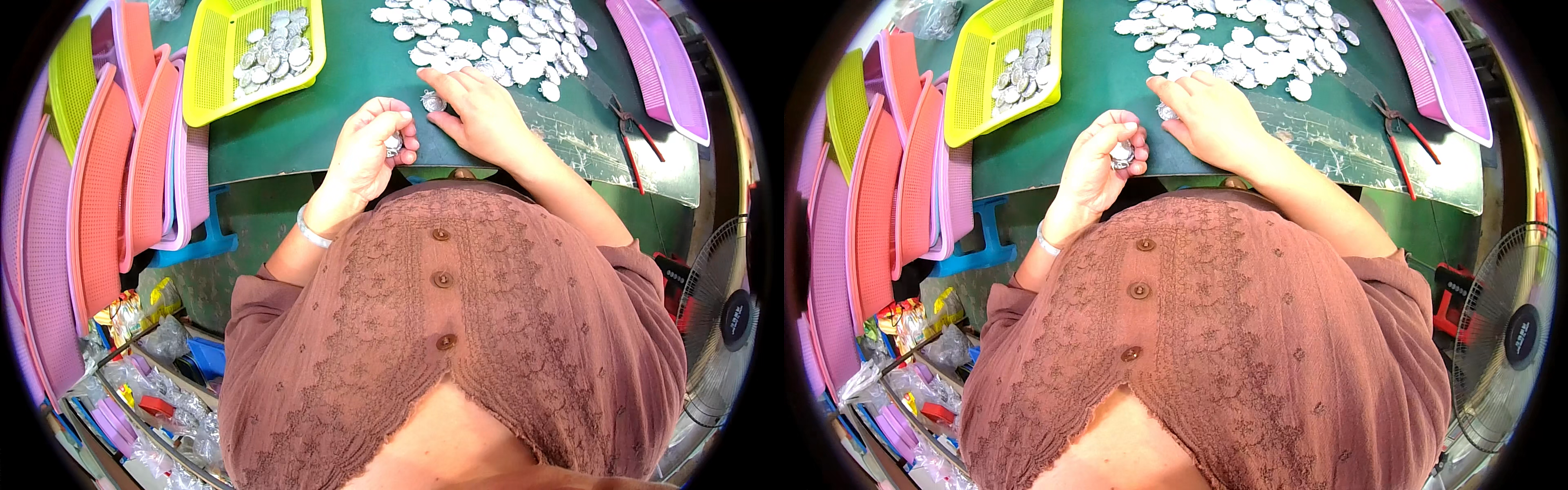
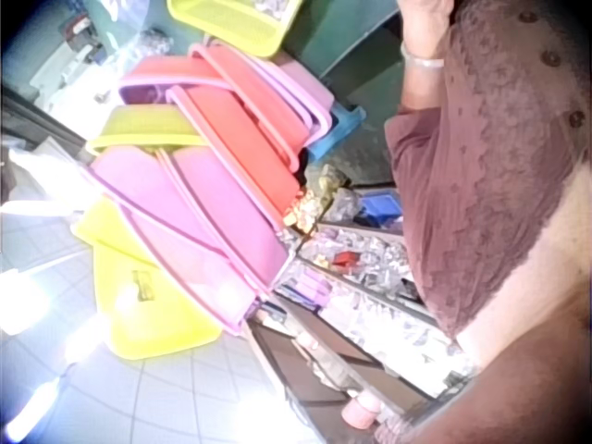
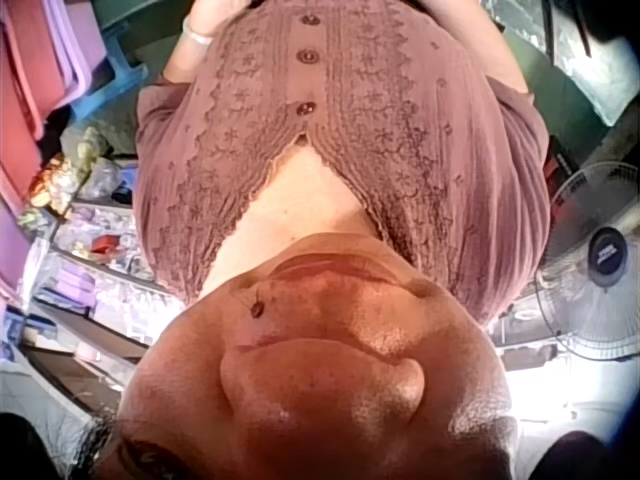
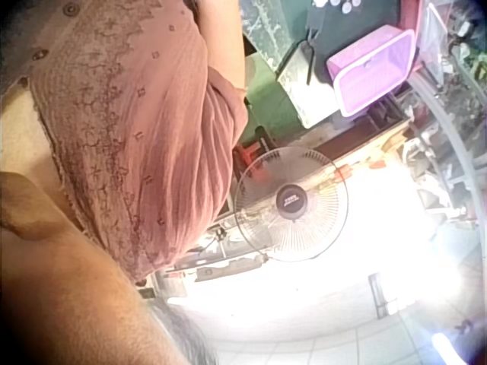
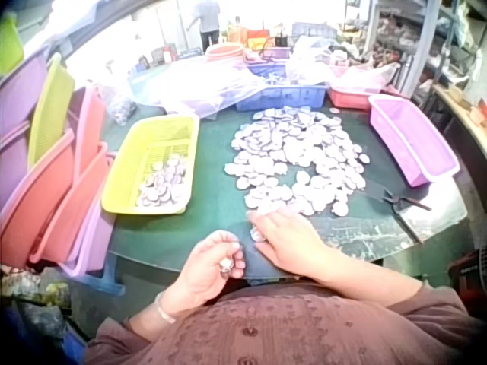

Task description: The person repeatedly picks up small silver circular components and tiny metal rings from a table, joins them by hand, and places the assembled units into a yellow basket. The person occasionally uses pliers to manipulate the rings. The workspace includes a green table, multiple plastic trays, and a fan.

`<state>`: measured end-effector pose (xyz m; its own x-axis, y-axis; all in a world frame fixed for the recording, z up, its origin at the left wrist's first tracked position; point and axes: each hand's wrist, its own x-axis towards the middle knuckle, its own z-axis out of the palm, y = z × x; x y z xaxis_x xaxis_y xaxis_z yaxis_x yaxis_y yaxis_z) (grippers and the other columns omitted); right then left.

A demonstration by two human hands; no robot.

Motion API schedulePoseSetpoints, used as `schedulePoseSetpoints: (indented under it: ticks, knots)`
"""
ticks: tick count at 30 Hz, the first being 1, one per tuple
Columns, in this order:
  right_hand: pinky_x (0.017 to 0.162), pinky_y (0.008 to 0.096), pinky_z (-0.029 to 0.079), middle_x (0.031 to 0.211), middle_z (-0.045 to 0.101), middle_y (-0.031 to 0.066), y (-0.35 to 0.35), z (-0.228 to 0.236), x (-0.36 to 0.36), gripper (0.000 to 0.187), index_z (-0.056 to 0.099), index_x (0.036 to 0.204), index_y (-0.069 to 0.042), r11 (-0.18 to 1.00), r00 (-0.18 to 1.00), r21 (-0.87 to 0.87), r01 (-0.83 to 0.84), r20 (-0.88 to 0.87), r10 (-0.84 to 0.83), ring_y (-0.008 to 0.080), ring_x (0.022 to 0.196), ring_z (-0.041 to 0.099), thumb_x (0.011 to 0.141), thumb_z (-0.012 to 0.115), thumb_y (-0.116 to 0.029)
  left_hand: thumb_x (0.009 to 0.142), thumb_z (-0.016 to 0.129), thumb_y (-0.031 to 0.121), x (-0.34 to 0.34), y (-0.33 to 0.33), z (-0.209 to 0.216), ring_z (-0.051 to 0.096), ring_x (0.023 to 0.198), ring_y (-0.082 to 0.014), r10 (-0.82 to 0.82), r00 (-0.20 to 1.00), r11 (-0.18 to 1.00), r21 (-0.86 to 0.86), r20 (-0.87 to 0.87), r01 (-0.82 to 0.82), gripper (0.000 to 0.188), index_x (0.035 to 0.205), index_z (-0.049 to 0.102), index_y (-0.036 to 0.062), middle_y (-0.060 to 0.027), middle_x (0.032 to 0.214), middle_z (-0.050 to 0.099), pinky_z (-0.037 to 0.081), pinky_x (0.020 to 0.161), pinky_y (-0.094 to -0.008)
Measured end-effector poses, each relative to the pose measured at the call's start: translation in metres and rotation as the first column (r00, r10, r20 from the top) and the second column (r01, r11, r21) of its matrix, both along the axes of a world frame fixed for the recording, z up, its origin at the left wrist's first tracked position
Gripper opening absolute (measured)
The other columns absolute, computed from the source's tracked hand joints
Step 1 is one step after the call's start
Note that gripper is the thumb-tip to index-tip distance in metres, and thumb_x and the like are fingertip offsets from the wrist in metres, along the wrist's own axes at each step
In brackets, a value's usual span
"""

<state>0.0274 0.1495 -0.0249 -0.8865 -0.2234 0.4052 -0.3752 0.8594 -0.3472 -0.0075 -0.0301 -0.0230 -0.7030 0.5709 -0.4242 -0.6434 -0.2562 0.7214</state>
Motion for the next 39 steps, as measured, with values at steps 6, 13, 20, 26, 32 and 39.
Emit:
schedulePoseSetpoints:
  ticks: [6,13,20,26,32,39]
  knots:
    - [0.064,0.0319,0.048,0.080,0.062,0.0087,0.000,0.000,-0.001,0.039,0.050,0.114,-0.002,0.946,0.979,-0.293,0.137,0.184,-0.085,0.0221,0.069,0.059,0.077,0.059,-0.010,0.085,0.054,0.009,0.001,0.000,0.001,0.051,0.061,-0.0124,0.007,1.000,1.000,-0.027,-0.012,-0.007,0.009,0.092,0.051,0.0043,-0.0048,0.073,0.054,0.041,0.051,-0.0229]
    - [0.060,0.0206,0.046,0.077,0.061,0.0048,0.003,0.010,0.001,0.033,0.047,0.115,0.002,0.314,0.826,-0.876,0.366,0.461,0.325,0.0097,0.066,0.057,0.084,0.055,-0.005,0.085,0.055,0.010,0.003,0.007,0.004,0.051,0.063,-0.0098,-0.029,0.997,0.999,-0.048,-0.070,0.026,0.010,0.094,0.052,0.0043,-0.0038,0.076,0.056,0.040,0.051,-0.0214]
    - [0.059,0.0218,0.047,0.078,0.061,0.0063,0.003,0.014,0.006,0.035,0.046,0.116,0.003,0.226,0.790,-0.884,0.408,0.466,0.398,0.0109,0.065,0.058,0.084,0.055,-0.005,0.084,0.057,0.010,0.000,0.009,0.001,0.051,0.062,-0.0089,-0.019,0.997,1.000,-0.004,-0.078,0.019,0.011,0.092,0.053,0.0034,-0.0044,0.078,0.057,0.041,0.051,-0.0205]
    - [0.057,0.0221,0.047,0.076,0.060,0.0057,0.004,0.017,0.009,0.035,0.046,0.115,0.003,0.245,0.790,-0.888,0.388,0.458,0.409,0.0105,0.063,0.057,0.083,0.055,-0.005,0.086,0.055,0.011,0.000,0.011,0.006,0.051,0.063,-0.0091,-0.049,0.999,0.999,0.002,-0.008,0.049,0.009,0.091,0.053,0.0041,-0.0030,0.075,0.056,0.040,0.052,-0.0205]
    - [0.058,0.0220,0.047,0.078,0.059,0.0065,0.006,0.015,0.012,0.034,0.046,0.116,0.003,0.239,0.798,-0.899,0.367,0.436,0.415,0.0102,0.064,0.056,0.083,0.054,-0.005,0.087,0.055,0.012,0.002,0.014,0.009,0.051,0.063,-0.0092,-0.040,0.997,0.999,0.003,-0.063,0.041,0.010,0.093,0.054,0.0036,-0.0026,0.075,0.055,0.040,0.051,-0.0202]
    - [0.059,0.0216,0.045,0.087,0.059,0.0052,0.015,0.008,0.016,0.038,0.044,0.121,-0.001,-0.051,0.748,-0.915,0.400,0.293,0.596,0.0102,0.070,0.057,0.085,0.055,-0.007,0.086,0.058,0.014,0.006,0.022,0.015,0.048,0.062,-0.0049,-0.088,0.988,0.994,0.055,-0.125,0.095,0.016,0.099,0.057,0.0043,-0.0008,0.080,0.058,0.037,0.050,-0.0172]
